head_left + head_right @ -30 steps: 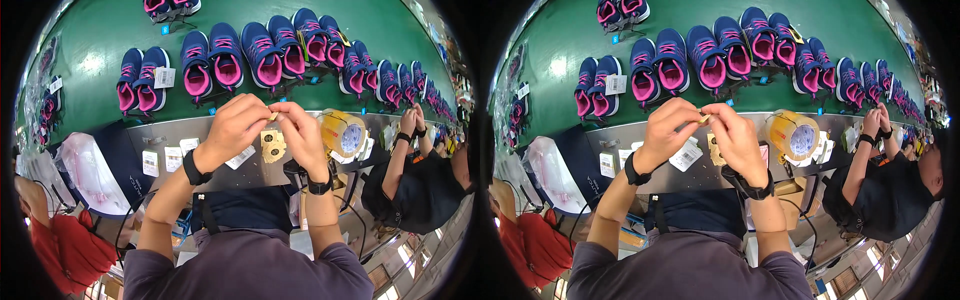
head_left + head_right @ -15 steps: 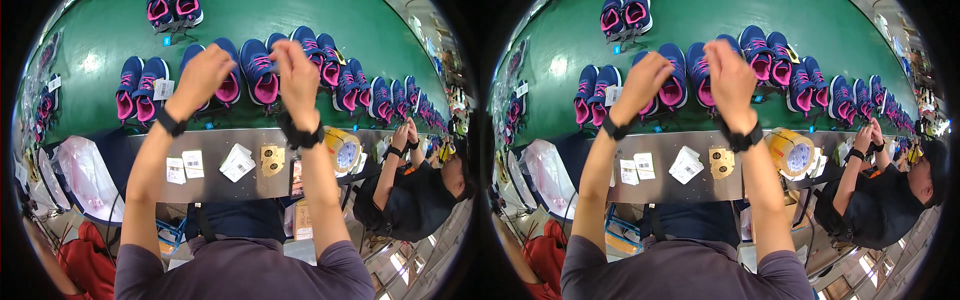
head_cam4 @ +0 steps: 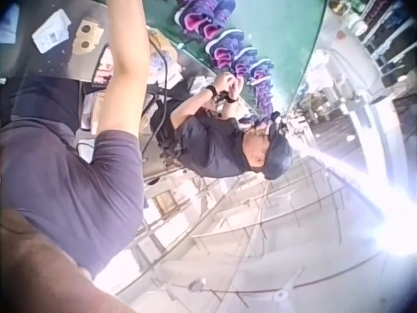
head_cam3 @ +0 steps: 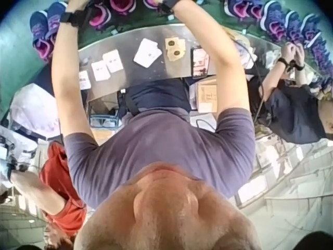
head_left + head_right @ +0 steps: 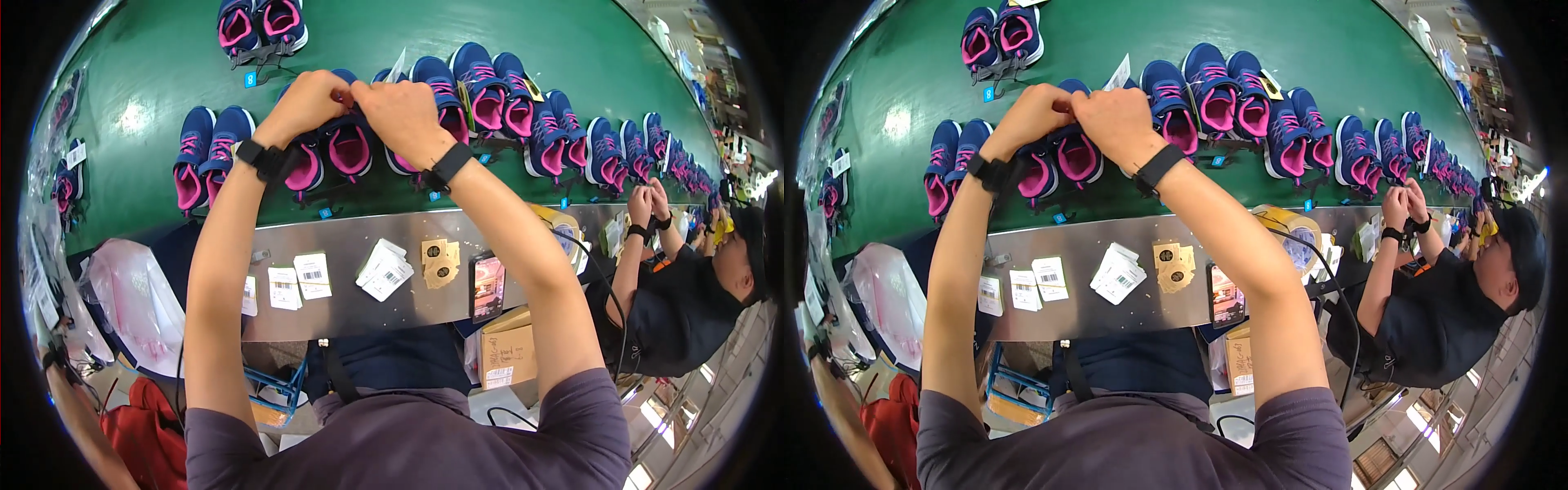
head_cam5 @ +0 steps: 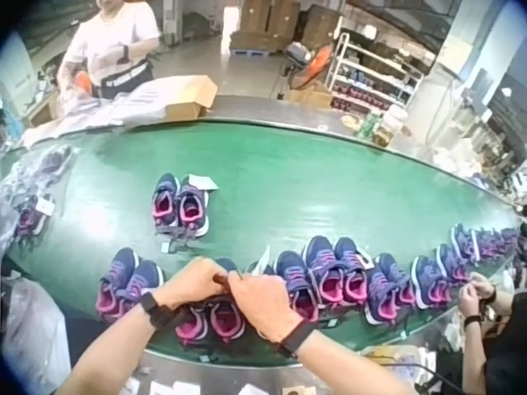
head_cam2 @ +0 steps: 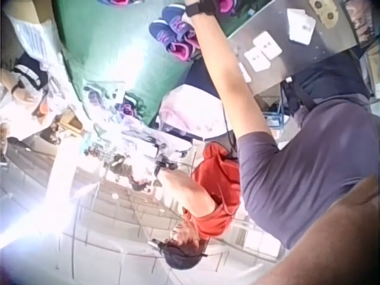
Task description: Applying adhesive labels or tags to shoes on a manufacturing assembly line.
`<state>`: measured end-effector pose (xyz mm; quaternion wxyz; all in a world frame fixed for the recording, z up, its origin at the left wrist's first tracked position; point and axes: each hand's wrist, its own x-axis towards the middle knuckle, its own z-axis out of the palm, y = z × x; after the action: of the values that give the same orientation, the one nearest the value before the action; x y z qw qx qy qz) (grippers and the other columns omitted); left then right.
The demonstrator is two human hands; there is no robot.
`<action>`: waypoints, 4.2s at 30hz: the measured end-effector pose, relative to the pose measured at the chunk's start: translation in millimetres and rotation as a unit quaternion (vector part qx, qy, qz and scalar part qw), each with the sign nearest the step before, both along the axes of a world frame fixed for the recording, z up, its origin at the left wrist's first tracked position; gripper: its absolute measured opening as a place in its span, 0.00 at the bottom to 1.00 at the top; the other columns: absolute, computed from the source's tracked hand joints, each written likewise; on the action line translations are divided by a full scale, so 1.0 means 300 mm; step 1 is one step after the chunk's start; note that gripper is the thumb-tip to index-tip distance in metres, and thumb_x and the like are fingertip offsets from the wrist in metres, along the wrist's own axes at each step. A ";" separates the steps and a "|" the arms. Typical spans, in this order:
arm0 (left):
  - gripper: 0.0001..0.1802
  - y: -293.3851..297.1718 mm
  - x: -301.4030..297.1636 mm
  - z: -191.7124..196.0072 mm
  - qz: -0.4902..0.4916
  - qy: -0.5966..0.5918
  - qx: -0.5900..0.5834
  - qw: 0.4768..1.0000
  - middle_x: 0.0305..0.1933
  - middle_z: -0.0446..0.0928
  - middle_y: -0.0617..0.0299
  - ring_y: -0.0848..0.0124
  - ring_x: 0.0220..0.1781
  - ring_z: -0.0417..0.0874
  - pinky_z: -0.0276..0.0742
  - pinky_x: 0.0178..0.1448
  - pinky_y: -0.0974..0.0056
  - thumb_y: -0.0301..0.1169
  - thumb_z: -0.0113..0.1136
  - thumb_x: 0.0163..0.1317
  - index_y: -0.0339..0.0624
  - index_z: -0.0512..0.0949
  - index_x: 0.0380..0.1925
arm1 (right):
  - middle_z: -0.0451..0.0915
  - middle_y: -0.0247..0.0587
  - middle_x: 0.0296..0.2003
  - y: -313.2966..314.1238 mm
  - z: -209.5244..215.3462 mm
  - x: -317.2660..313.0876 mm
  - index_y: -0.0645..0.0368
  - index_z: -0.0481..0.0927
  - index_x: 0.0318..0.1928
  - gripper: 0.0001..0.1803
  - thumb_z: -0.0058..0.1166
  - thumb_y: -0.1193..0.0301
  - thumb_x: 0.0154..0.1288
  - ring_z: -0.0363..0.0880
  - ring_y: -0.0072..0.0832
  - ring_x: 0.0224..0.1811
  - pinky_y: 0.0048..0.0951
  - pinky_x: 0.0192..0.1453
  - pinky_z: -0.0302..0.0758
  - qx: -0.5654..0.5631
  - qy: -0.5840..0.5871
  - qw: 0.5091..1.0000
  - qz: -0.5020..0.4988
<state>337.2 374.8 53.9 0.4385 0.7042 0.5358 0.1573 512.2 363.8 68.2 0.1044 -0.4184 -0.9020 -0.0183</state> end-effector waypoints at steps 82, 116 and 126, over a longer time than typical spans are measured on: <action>0.22 -0.331 -0.627 -0.092 0.326 -0.455 -0.121 0.820 0.31 0.78 0.60 0.73 0.32 0.80 0.75 0.38 0.72 0.18 0.60 0.55 0.33 0.68 0.50 | 0.79 0.41 0.35 -0.106 -0.116 -0.671 0.65 0.66 0.47 0.19 0.58 0.78 0.56 0.81 0.23 0.35 0.22 0.35 0.79 -0.509 0.501 0.697 -0.062; 0.08 -0.784 -0.168 0.051 0.165 -0.222 -0.214 0.937 0.35 0.75 0.59 0.71 0.38 0.77 0.70 0.43 0.70 0.25 0.58 0.58 0.30 0.77 0.35 | 0.79 0.34 0.24 -0.828 0.035 0.127 0.63 0.80 0.35 0.07 0.62 0.73 0.57 0.73 0.14 0.23 0.20 0.27 0.68 -0.488 0.307 0.748 -0.329; 0.06 -0.758 0.051 0.116 0.115 -0.378 -0.337 0.854 0.38 0.76 0.62 0.76 0.42 0.77 0.75 0.49 0.71 0.18 0.61 0.56 0.34 0.75 0.34 | 0.78 0.38 0.29 -0.767 0.169 0.167 0.61 0.82 0.37 0.07 0.55 0.73 0.62 0.75 0.27 0.30 0.25 0.33 0.70 -0.441 0.395 0.778 -0.211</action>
<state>352.4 147.4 88.8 0.7969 0.3329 0.4257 0.2702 562.4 133.6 118.8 0.2490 -0.5690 -0.5806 0.5264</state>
